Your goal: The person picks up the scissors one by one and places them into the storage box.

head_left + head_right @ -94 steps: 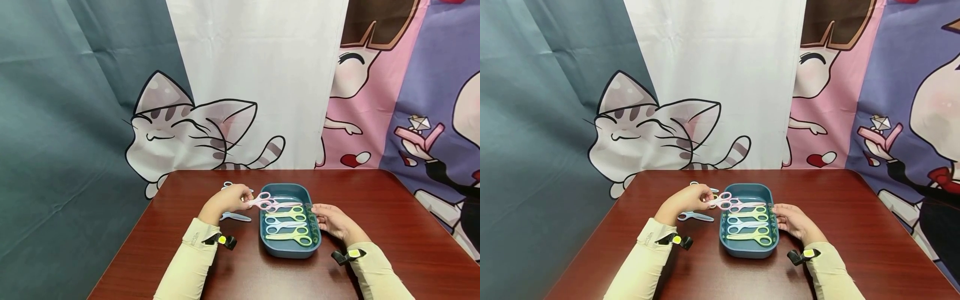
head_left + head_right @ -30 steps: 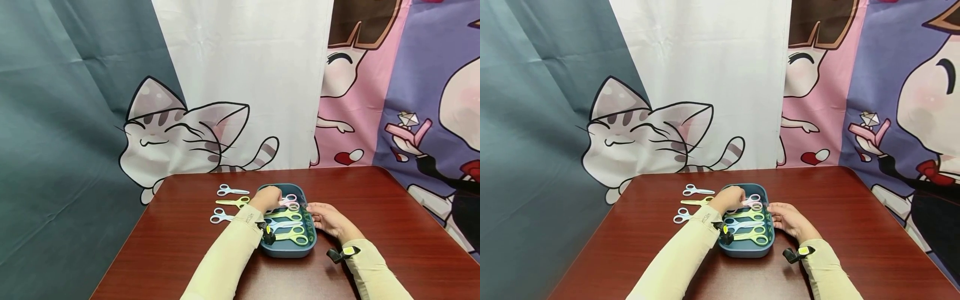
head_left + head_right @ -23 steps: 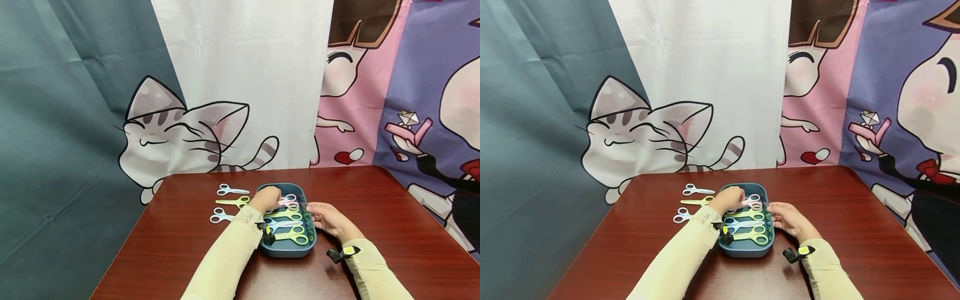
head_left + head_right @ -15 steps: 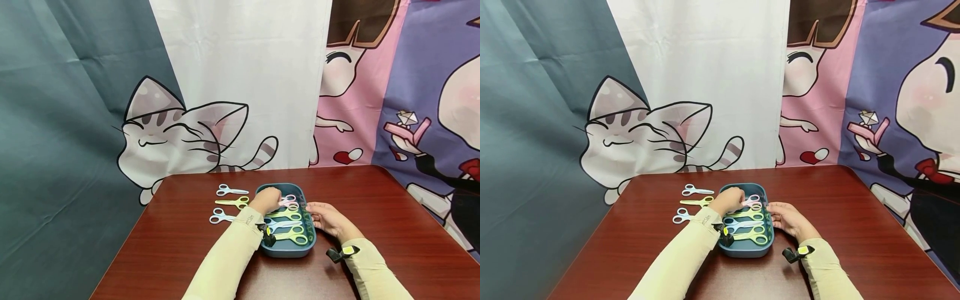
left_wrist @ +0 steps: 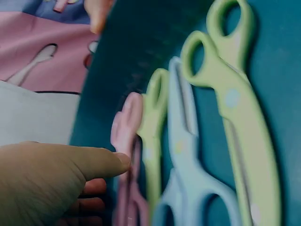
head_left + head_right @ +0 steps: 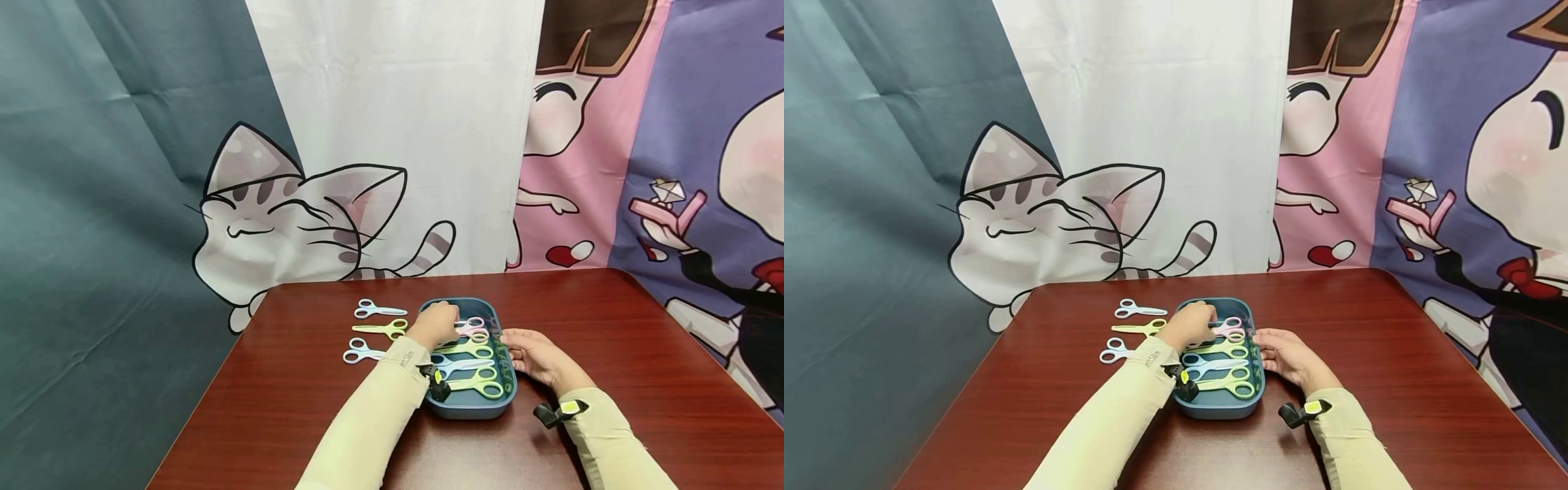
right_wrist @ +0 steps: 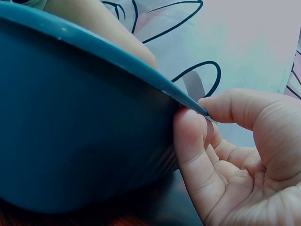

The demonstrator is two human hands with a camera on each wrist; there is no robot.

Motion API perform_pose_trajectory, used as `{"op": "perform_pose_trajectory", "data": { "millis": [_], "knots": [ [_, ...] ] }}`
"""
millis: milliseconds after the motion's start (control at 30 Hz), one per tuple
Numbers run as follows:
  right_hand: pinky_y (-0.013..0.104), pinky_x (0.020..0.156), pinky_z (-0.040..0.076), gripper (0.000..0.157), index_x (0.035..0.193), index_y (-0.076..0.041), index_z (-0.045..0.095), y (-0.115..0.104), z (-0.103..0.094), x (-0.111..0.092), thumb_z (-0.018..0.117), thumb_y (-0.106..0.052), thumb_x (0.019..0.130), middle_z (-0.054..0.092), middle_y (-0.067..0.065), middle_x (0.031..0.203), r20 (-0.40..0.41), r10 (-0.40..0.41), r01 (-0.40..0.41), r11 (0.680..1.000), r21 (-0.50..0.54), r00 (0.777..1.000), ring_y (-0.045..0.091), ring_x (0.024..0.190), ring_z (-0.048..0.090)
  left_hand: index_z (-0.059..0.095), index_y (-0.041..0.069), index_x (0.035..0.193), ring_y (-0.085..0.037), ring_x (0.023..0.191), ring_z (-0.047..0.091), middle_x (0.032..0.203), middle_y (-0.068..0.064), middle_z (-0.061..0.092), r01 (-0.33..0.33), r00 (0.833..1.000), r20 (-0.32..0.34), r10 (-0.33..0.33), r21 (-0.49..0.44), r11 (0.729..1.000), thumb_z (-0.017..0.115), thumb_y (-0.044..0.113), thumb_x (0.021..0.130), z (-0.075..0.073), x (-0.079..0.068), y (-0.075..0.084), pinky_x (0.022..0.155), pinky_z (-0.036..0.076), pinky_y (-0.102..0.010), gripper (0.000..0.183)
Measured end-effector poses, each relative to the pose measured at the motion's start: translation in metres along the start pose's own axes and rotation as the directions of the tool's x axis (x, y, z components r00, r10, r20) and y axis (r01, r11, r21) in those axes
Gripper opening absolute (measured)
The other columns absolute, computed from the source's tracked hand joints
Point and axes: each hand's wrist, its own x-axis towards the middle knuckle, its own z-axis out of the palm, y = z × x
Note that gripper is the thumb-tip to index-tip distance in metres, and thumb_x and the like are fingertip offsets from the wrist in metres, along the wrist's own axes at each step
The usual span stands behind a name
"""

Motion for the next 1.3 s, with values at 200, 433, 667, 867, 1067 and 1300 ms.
{"op": "perform_pose_trajectory", "data": {
  "millis": [200, 433, 667, 867, 1067, 1300],
  "knots": [
    [0.02, 0.064, 0.059, 0.024, 0.102, -0.012, 0.066, -0.001, 0.002, 0.0, 0.044, -0.004, 0.106, 0.07, -0.003, 0.086, 0.001, 0.009, -0.009, 1.0, -0.006, 1.0, 0.007, 0.07, 0.064, 0.066, 0.014, 0.119, -0.013, 0.096, 0.059, 0.109, 0.0, 0.062, -0.035, 0.998, -0.06, 0.029, -0.113, 0.993, 0.072, 0.029, 0.094, -0.024, -0.009, -0.011, 0.085, 0.054, -0.028, 0.031],
    [0.019, 0.064, 0.059, 0.025, 0.1, -0.013, 0.066, 0.0, 0.002, -0.001, 0.043, -0.003, 0.105, 0.07, -0.004, 0.085, 0.015, -0.008, 0.008, 1.0, 0.01, 1.0, 0.007, 0.07, 0.064, 0.067, 0.009, 0.115, -0.015, 0.09, 0.059, 0.099, 0.0, 0.063, -0.155, 0.975, -0.197, 0.098, -0.299, 0.942, 0.068, 0.021, 0.096, -0.059, -0.046, -0.052, 0.079, 0.053, -0.031, 0.022],
    [0.019, 0.065, 0.059, 0.025, 0.102, -0.013, 0.066, 0.003, 0.002, 0.001, 0.043, -0.005, 0.106, 0.071, -0.003, 0.088, 0.02, -0.014, 0.014, 1.0, 0.014, 1.0, 0.008, 0.074, 0.066, 0.068, 0.011, 0.101, -0.017, 0.086, 0.058, 0.092, 0.0, 0.061, -0.132, 0.976, -0.202, 0.076, -0.279, 0.951, 0.071, 0.012, 0.089, -0.046, -0.086, -0.115, 0.076, 0.052, -0.032, 0.013],
    [0.02, 0.067, 0.06, 0.025, 0.104, -0.012, 0.065, 0.003, 0.0, 0.0, 0.041, -0.005, 0.107, 0.071, -0.002, 0.09, 0.032, -0.018, 0.018, 1.0, 0.016, 0.999, 0.009, 0.078, 0.067, 0.071, 0.007, 0.106, -0.026, 0.103, 0.061, 0.105, -0.005, 0.066, -0.153, 0.984, -0.128, 0.125, -0.236, 0.96, 0.075, 0.009, 0.086, -0.019, -0.104, -0.137, 0.093, 0.053, -0.042, 0.021],
    [0.02, 0.067, 0.06, 0.026, 0.104, -0.013, 0.065, 0.002, -0.002, 0.0, 0.04, -0.004, 0.107, 0.071, -0.002, 0.09, 0.026, -0.024, 0.023, 0.999, 0.032, 0.999, 0.009, 0.079, 0.067, 0.073, 0.009, 0.108, -0.023, 0.104, 0.057, 0.107, -0.002, 0.064, -0.166, 0.985, -0.093, 0.148, -0.23, 0.959, 0.072, 0.006, 0.08, 0.002, -0.11, -0.138, 0.098, 0.05, -0.044, 0.028],
    [0.02, 0.065, 0.059, 0.027, 0.102, -0.013, 0.066, 0.004, 0.0, 0.002, 0.041, -0.004, 0.107, 0.071, -0.002, 0.088, 0.014, -0.016, 0.015, 0.999, 0.047, 1.0, 0.008, 0.076, 0.067, 0.072, 0.011, 0.104, -0.019, 0.098, 0.057, 0.105, -0.002, 0.065, -0.136, 0.989, -0.075, 0.124, -0.191, 0.972, 0.066, 0.0, 0.079, 0.017, -0.112, -0.135, 0.089, 0.054, -0.037, 0.029]
  ]
}}
